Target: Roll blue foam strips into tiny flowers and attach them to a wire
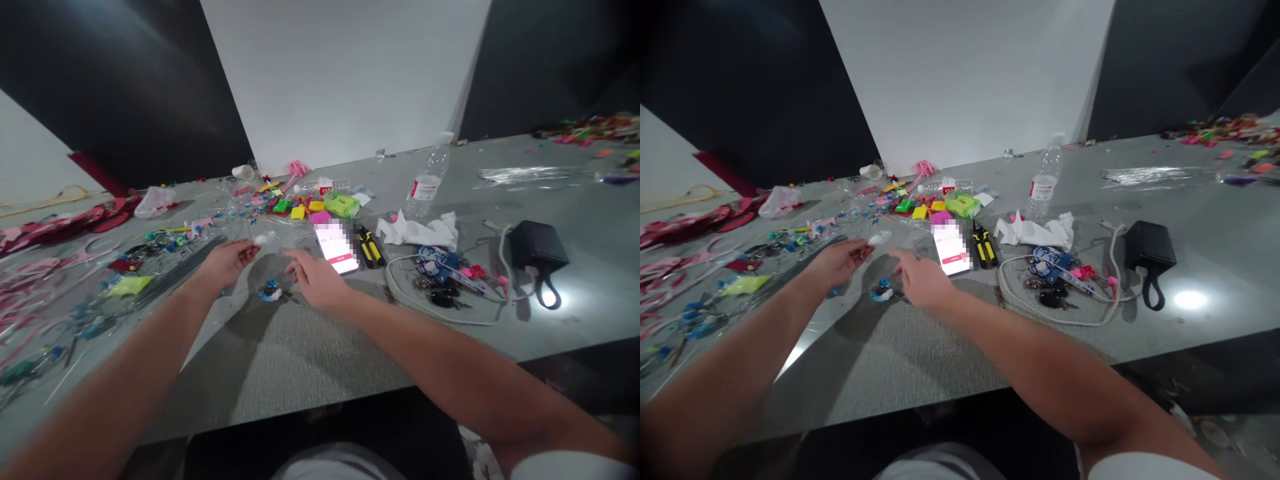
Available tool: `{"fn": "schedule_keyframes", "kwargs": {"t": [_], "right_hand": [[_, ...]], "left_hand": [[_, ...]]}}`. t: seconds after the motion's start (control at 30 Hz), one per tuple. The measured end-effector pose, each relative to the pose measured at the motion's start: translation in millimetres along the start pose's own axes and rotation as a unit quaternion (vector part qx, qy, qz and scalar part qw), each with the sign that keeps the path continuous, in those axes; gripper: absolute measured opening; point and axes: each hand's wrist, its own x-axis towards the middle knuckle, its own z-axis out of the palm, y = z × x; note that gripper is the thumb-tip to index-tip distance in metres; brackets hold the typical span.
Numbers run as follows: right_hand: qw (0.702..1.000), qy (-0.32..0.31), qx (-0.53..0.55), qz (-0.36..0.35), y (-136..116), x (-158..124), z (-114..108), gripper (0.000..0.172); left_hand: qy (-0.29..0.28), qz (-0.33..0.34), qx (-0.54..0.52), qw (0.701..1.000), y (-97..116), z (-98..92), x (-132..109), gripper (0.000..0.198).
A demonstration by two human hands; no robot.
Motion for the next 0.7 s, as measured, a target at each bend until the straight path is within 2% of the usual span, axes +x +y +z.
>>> {"fn": "schedule_keyframes", "kwargs": {"t": [0.1, 0.23, 0.3, 0.4, 0.5, 0.57, 0.63, 0.7], "right_hand": [[0.999, -0.017, -0.030, 0.024, 2.8, 1.3, 2.4, 0.017], [0.996, -0.055, -0.061, 0.018, 5.9, -0.8, 7.2, 0.022], [0.995, -0.069, -0.076, 0.006, 6.9, -2.9, 10.4, 0.024], [0.990, -0.100, -0.102, -0.017, 9.7, -4.6, 15.5, 0.015], [0.984, -0.126, -0.123, -0.035, 13.6, -4.0, 19.0, 0.007], [0.982, -0.128, -0.134, -0.035, 15.4, -2.7, 20.0, 0.003], [0.981, -0.125, -0.144, -0.030, 16.8, -1.0, 21.0, 0.004], [0.980, -0.118, -0.156, -0.022, 18.5, 1.9, 22.7, 0.004]], "left_hand": [[-0.005, 0.001, 0.029, 1.000, 6.9, 1.6, 11.2, 0.037], [0.004, 0.027, 0.111, 0.993, 10.8, -15.4, 9.7, 0.037], [-0.008, 0.062, 0.162, 0.985, 11.4, -27.1, -1.3, 0.036], [-0.068, 0.133, 0.224, 0.963, 8.9, -36.9, -26.9, 0.028], [-0.152, 0.196, 0.265, 0.932, -0.4, -34.4, -52.0, 0.047], [-0.189, 0.226, 0.279, 0.914, -9.1, -30.5, -62.3, 0.059], [-0.199, 0.250, 0.287, 0.903, -17.4, -29.8, -65.6, 0.064], [-0.181, 0.267, 0.296, 0.899, -23.6, -34.9, -62.7, 0.060]]}}
